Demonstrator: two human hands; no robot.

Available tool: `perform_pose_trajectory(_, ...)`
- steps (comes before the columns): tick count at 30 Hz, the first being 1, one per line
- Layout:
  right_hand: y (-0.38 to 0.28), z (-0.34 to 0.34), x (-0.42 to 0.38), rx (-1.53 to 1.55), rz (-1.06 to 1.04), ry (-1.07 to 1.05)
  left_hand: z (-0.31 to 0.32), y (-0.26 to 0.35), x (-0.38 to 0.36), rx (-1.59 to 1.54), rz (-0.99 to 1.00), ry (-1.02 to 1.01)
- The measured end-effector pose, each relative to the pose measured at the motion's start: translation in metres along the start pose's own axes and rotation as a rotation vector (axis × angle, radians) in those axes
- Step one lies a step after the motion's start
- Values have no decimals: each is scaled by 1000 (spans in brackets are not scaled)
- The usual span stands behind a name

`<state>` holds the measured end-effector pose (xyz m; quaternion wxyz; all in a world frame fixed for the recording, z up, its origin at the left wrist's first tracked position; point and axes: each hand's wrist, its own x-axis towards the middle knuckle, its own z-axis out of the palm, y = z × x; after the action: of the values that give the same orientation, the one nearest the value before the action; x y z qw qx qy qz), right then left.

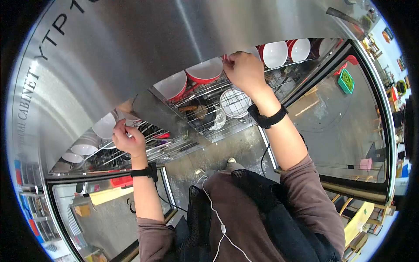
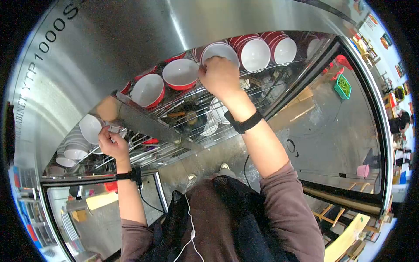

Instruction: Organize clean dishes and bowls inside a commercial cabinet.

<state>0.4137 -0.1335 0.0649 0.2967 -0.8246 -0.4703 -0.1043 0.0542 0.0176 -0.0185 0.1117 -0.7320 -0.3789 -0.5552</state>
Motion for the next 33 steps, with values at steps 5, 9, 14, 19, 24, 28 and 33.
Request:
perform_pose_trajectory(5,-2,-20,-2,113,-4,74,-1,4,3,-5,-13,-10)
perform_pose_trajectory(9,-19,-48,5,443,-247,-42,-4,1,3,-3,22,-28)
perform_pose_trajectory(14,-62,-39,24,180,-518,-156,-5,4,8,-64,39,-1)
perform_pose_trajectory(19,-73,4,59,-65,-692,-113,-11,2,8,-112,35,-22)
perform_pose_trajectory(24,-86,28,84,-153,-693,-112,-12,-5,8,-190,51,-41)
perform_pose_trajectory(28,-93,41,94,-185,-674,-116,-18,-10,11,-201,91,-94)
perform_pose_trajectory(33,-103,58,101,-205,-661,-127,-14,-16,10,-232,146,-41)
